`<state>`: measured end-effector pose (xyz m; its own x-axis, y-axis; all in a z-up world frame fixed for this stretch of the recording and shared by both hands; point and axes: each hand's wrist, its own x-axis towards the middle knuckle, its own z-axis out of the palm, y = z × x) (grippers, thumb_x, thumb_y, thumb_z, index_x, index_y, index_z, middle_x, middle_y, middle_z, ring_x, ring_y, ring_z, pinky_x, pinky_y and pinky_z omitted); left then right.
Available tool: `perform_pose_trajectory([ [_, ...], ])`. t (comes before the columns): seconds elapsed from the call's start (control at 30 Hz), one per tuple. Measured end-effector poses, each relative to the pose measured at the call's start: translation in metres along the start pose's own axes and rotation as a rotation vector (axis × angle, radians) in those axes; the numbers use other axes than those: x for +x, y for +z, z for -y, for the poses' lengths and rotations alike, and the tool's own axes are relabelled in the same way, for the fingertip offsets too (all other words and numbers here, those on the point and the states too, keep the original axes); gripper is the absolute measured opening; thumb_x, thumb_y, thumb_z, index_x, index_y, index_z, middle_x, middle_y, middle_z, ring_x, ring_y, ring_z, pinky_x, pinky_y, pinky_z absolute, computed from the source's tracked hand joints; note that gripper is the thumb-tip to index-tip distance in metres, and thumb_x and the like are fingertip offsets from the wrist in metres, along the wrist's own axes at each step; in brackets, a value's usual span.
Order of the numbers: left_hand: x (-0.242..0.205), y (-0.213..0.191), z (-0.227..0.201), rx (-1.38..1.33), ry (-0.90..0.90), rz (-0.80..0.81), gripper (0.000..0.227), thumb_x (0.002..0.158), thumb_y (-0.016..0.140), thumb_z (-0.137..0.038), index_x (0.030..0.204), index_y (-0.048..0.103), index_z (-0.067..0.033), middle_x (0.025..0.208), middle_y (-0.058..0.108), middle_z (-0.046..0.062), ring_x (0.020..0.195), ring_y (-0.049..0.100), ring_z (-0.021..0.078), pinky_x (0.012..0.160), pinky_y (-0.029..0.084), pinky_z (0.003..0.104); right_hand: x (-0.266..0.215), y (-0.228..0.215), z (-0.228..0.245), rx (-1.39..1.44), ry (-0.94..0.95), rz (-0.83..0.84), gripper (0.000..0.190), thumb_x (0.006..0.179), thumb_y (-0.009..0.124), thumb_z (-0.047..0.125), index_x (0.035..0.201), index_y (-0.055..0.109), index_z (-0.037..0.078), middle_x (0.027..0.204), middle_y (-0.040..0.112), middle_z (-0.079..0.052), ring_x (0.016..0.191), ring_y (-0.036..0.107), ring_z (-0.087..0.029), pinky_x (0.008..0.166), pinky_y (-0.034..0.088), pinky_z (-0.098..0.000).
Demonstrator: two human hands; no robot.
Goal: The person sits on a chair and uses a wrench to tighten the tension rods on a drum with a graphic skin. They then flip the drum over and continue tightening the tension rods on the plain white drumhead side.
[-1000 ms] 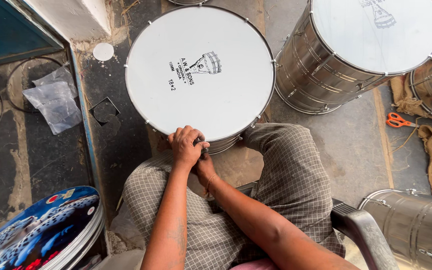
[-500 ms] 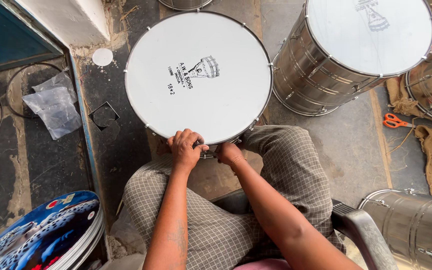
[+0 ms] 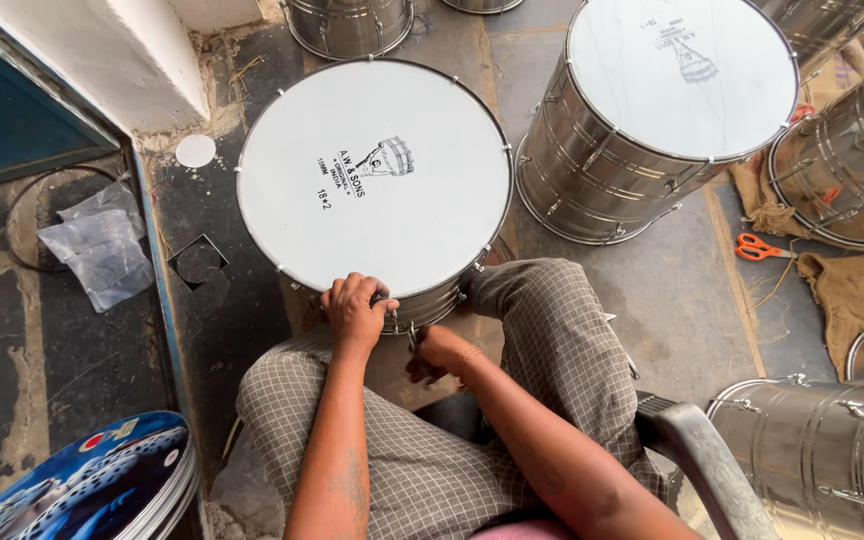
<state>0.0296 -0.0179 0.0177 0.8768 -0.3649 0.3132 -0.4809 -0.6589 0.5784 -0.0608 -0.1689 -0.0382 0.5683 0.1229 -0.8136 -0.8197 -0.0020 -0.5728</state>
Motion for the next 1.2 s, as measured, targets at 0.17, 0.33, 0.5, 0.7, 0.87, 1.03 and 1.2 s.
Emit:
perform_pose_trajectory([
  [0.17,-0.002,0.003,0.001,0.004,-0.005,-0.012,0.028,0.068,0.089,-0.033,0.082,0.071,-0.0161,0.088,0.064,-0.003,0.096,0.057,0.0240,0.098,0.035,0.047,0.061,0.039,-0.038,0.412,-0.040,0.014,0.013,0.097,0.056,0.006,0.109,0.055,0.000,0.091,0.073,-0.019,0.077,0.076,-0.033,0.064,0.065,-0.0485],
  [0.33,-0.003,0.004,0.002,0.011,0.002,-0.023,0.028,0.067,0.089,-0.034,0.082,0.071,-0.0168,0.089,0.064,-0.004,0.097,0.058,0.0236,0.100,0.036,0.047,0.116,0.073,-0.046,0.634,-0.286,-0.055,0.020,0.096,0.067,0.007,0.113,0.058,-0.001,0.087,0.071,-0.011,0.065,0.069,-0.022,0.059,0.061,-0.0400],
  [0.5,-0.002,0.003,0.004,-0.013,0.007,-0.016,0.027,0.067,0.088,-0.033,0.081,0.071,-0.0170,0.089,0.065,-0.004,0.098,0.058,0.0228,0.099,0.035,0.047,0.118,0.090,-0.032,0.805,-0.369,-0.244,0.033,0.095,0.066,0.012,0.124,0.050,0.006,0.091,0.071,-0.005,0.067,0.069,-0.016,0.055,0.056,-0.0347],
  [0.7,0.000,0.000,0.001,-0.026,0.014,-0.018,0.024,0.067,0.088,-0.031,0.080,0.072,-0.0180,0.089,0.065,-0.004,0.097,0.059,0.0227,0.099,0.035,0.047,0.118,0.054,-0.046,0.575,-0.224,-0.160,0.025,0.090,0.064,0.006,0.113,0.057,0.007,0.077,0.065,-0.010,0.056,0.061,-0.021,0.048,0.050,-0.0371],
  [0.87,0.000,0.001,0.003,-0.018,0.013,-0.016,0.025,0.069,0.088,-0.032,0.081,0.071,-0.0179,0.089,0.065,-0.005,0.096,0.059,0.0224,0.098,0.036,0.046,0.109,-0.031,-0.028,-0.327,-0.216,-0.191,0.018,0.095,0.060,0.014,0.098,0.076,0.007,0.080,0.077,-0.008,0.062,0.070,-0.017,0.056,0.056,-0.0327],
  [1.03,0.000,-0.006,-0.002,0.020,0.015,-0.017,0.033,0.069,0.089,-0.034,0.090,0.072,-0.0150,0.096,0.065,0.001,0.101,0.057,0.0277,0.097,0.037,0.048,0.084,-0.036,-0.002,-1.128,-0.016,-0.145,0.013,0.087,0.070,0.009,0.093,0.079,0.001,0.080,0.076,-0.012,0.064,0.070,-0.022,0.060,0.057,-0.0384],
  [1.2,-0.010,-0.005,-0.008,-0.110,0.055,-0.468,0.077,0.071,0.084,-0.031,0.131,0.049,-0.0009,0.122,0.056,0.025,0.118,0.049,0.0384,0.097,0.039,0.054,-0.012,-0.072,0.025,-1.262,-0.051,-0.115,0.024,0.100,0.059,0.022,0.106,0.074,0.004,0.088,0.074,-0.014,0.072,0.069,-0.023,0.067,0.058,-0.0398],
])
